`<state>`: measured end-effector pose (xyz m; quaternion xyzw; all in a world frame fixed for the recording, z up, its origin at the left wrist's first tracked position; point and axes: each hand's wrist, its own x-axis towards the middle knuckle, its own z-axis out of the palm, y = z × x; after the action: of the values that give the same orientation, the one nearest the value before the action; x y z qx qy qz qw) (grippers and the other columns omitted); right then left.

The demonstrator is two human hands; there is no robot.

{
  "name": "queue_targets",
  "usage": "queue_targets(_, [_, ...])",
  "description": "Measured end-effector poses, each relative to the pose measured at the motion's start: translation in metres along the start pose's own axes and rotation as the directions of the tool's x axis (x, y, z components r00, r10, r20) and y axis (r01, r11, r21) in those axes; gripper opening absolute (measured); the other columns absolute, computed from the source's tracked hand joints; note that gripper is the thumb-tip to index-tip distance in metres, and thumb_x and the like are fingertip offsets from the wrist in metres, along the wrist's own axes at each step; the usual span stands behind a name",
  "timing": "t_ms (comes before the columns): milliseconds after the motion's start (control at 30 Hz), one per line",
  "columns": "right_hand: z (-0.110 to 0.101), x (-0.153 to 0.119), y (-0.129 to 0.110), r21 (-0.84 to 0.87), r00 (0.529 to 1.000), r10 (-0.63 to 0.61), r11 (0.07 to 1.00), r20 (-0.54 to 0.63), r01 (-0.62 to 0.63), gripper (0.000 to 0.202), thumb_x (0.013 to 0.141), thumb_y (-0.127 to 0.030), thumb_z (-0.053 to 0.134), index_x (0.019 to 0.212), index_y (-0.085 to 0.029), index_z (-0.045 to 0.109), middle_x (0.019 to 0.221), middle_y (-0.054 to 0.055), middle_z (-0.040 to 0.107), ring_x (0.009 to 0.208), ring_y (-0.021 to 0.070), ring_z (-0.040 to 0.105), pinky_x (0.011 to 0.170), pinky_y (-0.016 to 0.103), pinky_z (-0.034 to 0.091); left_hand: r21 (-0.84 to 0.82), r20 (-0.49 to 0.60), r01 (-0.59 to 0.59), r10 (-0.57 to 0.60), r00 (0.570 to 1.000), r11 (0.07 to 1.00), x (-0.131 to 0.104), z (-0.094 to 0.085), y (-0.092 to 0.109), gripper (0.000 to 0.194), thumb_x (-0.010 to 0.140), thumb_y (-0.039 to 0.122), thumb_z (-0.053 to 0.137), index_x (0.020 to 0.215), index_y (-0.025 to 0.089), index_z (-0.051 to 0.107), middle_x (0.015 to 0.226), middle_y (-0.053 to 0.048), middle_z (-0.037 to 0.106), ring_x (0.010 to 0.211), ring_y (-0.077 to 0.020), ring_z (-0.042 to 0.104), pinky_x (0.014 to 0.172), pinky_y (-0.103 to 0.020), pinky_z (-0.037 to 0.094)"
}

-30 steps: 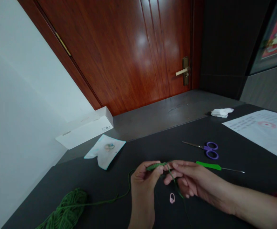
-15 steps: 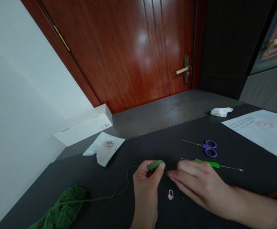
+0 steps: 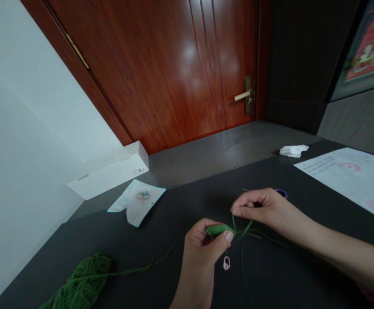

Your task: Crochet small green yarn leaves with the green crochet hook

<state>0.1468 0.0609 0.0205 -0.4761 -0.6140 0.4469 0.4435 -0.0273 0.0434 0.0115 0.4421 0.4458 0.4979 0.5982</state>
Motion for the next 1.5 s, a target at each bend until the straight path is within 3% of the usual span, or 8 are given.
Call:
queue_targets(467, [0.04, -0.011, 0.025, 0.313, 0.986, 0.099, 0.94, 0.134, -0.137, 0.026, 0.068, -0.045, 0.076, 0.07, -0.019, 0.076, 0.056, -0.002, 0.059, 0.044, 0.0077, 0.038, 0.042, 0.022, 0.03, -0.121, -0.132, -0.124, 0.108, 0.985, 0.985, 0.004, -0.02, 0.011, 0.008, 0.07, 0.018, 0.073, 0.071, 0.018, 0.065, 0.066, 0.004, 0.063, 0.065, -0.0091, 0.053, 0.068, -0.021, 0.043])
queue_targets(800, [0.006, 0.006, -0.007, 0.647, 0.996, 0.093, 0.759, 0.003, -0.073, 0.012, 0.083, -0.033, 0.065, 0.08, -0.021, 0.069, 0.091, 0.002, 0.066, 0.095, 0.0182, 0.059, 0.09, 0.03, 0.044, 0.123, -0.037, -0.282, 0.288, 0.957, 0.952, 0.005, -0.024, 0.058, 0.009, 0.057, 0.01, 0.073, 0.057, 0.017, 0.068, 0.061, -0.001, 0.068, 0.058, -0.0126, 0.057, 0.059, -0.023, 0.042])
queue_targets(967, [-0.005, 0.021, -0.036, 0.729, 0.998, -0.04, 0.684, 0.043, -0.004, 0.02, 0.086, -0.038, 0.058, 0.073, -0.022, 0.057, 0.055, -0.008, 0.037, 0.042, 0.0064, 0.037, 0.045, 0.018, 0.039, 0.433, 0.079, -0.409, 0.418, 0.905, 0.803, 0.011, -0.027, 0.106, 0.008, 0.062, 0.011, 0.071, 0.061, 0.02, 0.07, 0.061, -0.001, 0.068, 0.06, -0.0146, 0.058, 0.06, -0.025, 0.041])
queue_targets(1100, [-0.015, 0.021, -0.055, 0.624, 0.977, -0.145, 0.781, 0.157, 0.016, 0.03, 0.085, -0.045, 0.058, 0.067, -0.021, 0.059, 0.046, -0.012, 0.02, 0.036, 0.0056, 0.006, 0.034, 0.02, 0.016, 0.667, 0.068, -0.434, 0.531, 0.845, 0.605, 0.007, -0.04, 0.142, 0.003, 0.068, 0.018, 0.069, 0.066, 0.021, 0.069, 0.064, -0.001, 0.068, 0.064, -0.0173, 0.06, 0.062, -0.027, 0.042])
queue_targets(1233, [-0.029, 0.026, -0.061, 0.273, 0.895, -0.157, 0.961, 0.418, 0.041, 0.039, 0.082, -0.048, 0.062, 0.06, -0.017, 0.072, 0.048, 0.001, 0.053, 0.041, 0.0097, 0.043, 0.046, 0.025, 0.036, 0.452, -0.001, -0.422, 0.474, 0.88, 0.785, -0.001, -0.055, 0.158, 0.008, 0.066, 0.023, 0.074, 0.065, 0.019, 0.067, 0.061, -0.001, 0.066, 0.057, -0.0145, 0.056, 0.054, -0.024, 0.04])
queue_targets(1300, [-0.03, 0.037, -0.063, -0.059, 0.932, -0.191, 0.974, 0.309, 0.219, 0.024, 0.079, -0.042, 0.068, 0.075, -0.02, 0.077, 0.081, 0.009, 0.069, 0.078, 0.0223, 0.061, 0.075, 0.037, 0.045, 0.315, -0.004, -0.386, 0.408, 0.913, 0.867, -0.005, -0.058, 0.16, 0.011, 0.064, 0.024, 0.076, 0.066, 0.018, 0.067, 0.061, -0.001, 0.066, 0.056, -0.0129, 0.055, 0.053, -0.022, 0.04])
queue_targets(1400, [-0.021, 0.051, -0.072, -0.445, 0.906, -0.419, 0.825, -0.066, 0.349, 0.033, 0.076, -0.044, 0.07, 0.104, -0.027, 0.072, 0.119, 0.01, 0.061, 0.113, 0.0331, 0.051, 0.099, 0.051, 0.033, 0.21, 0.028, -0.375, 0.378, 0.925, 0.903, -0.011, -0.055, 0.159, 0.012, 0.061, 0.021, 0.078, 0.064, 0.017, 0.068, 0.061, -0.001, 0.066, 0.056, -0.0116, 0.055, 0.054, -0.021, 0.041])
queue_targets(1500, [-0.002, 0.047, -0.088, -0.264, 0.879, -0.446, 0.88, -0.169, 0.395, 0.031, 0.086, -0.045, 0.059, 0.112, -0.029, 0.065, 0.117, 0.007, 0.064, 0.112, 0.0293, 0.056, 0.096, 0.045, 0.043, 0.171, 0.041, -0.405, 0.404, 0.914, 0.898, -0.014, -0.048, 0.156, 0.01, 0.057, 0.015, 0.079, 0.061, 0.016, 0.07, 0.061, -0.003, 0.067, 0.056, -0.0118, 0.056, 0.055, -0.021, 0.042])
